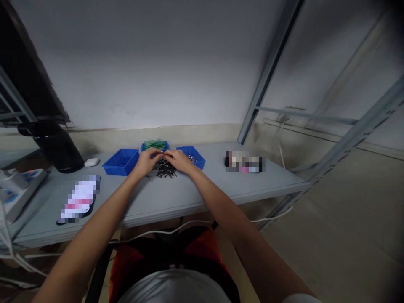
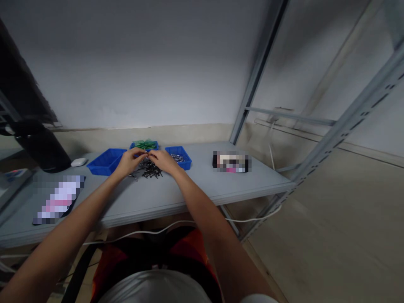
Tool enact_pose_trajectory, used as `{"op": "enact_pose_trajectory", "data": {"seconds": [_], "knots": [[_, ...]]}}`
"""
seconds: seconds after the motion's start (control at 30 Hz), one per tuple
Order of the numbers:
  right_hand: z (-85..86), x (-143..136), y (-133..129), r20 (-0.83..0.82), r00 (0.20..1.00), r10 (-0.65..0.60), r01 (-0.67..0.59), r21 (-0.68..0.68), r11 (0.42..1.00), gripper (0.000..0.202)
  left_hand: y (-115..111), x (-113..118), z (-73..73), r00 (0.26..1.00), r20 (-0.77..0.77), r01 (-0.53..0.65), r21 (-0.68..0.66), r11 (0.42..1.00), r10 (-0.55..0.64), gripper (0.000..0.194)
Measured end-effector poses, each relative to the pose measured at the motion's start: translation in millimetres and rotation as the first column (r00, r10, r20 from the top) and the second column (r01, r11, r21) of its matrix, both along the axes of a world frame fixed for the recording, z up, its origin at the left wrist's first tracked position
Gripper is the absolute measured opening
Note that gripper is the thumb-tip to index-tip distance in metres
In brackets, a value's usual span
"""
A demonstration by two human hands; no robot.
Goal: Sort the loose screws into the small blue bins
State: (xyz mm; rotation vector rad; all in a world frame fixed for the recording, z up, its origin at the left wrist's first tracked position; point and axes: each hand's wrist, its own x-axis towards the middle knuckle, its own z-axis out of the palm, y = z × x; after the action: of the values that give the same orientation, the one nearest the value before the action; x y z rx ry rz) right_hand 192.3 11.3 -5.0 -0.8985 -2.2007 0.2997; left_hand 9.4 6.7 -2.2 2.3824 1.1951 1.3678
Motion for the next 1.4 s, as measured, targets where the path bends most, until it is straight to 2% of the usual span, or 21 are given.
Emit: {"op": "enact_pose_trajectory", "data": {"seconds": [0.13,0.27,0.37,0.77,1.1,1.23,1.4], "knots": [[1.4,0,1,-0.081,0.997,-0.015,0.015,0.004,1.000,0.016,-3,-2,1.9,0.999,-0.033,-0.043,-0.003,0.999,0.043,0.013],[4.4,2,1,-0.189,0.980,-0.056,0.057,0.001,0.998,0.019,-2,-7,1.3,0.977,-0.206,-0.053,0.022,0.998,0.056,0.016],[3.5,3,2,-0.170,0.985,-0.033,0.035,0.010,0.999,0.017,1,-9,-1.2,0.958,-0.283,-0.032,0.062,0.998,0.048,0.019],[2.1,9,9,-0.155,0.985,-0.069,0.073,0.024,0.997,0.017,0,-8,3.0,0.977,-0.183,-0.104,0.054,0.993,0.112,0.014],[-5.6,3,7,0.051,0.999,0.003,-0.003,-0.003,1.000,0.014,-4,-2,4.6,0.986,-0.138,-0.081,0.087,0.993,0.093,0.011],[-2.5,4,3,0.023,1.000,0.011,-0.010,-0.042,0.999,0.012,-5,-3,6.0,0.988,-0.122,-0.085,0.086,0.993,0.096,0.011],[1.3,7,4,-0.088,0.993,-0.076,0.075,-0.015,0.997,0.014,-4,-7,7.2,0.986,-0.117,-0.112,0.066,0.992,0.119,0.012]]}}
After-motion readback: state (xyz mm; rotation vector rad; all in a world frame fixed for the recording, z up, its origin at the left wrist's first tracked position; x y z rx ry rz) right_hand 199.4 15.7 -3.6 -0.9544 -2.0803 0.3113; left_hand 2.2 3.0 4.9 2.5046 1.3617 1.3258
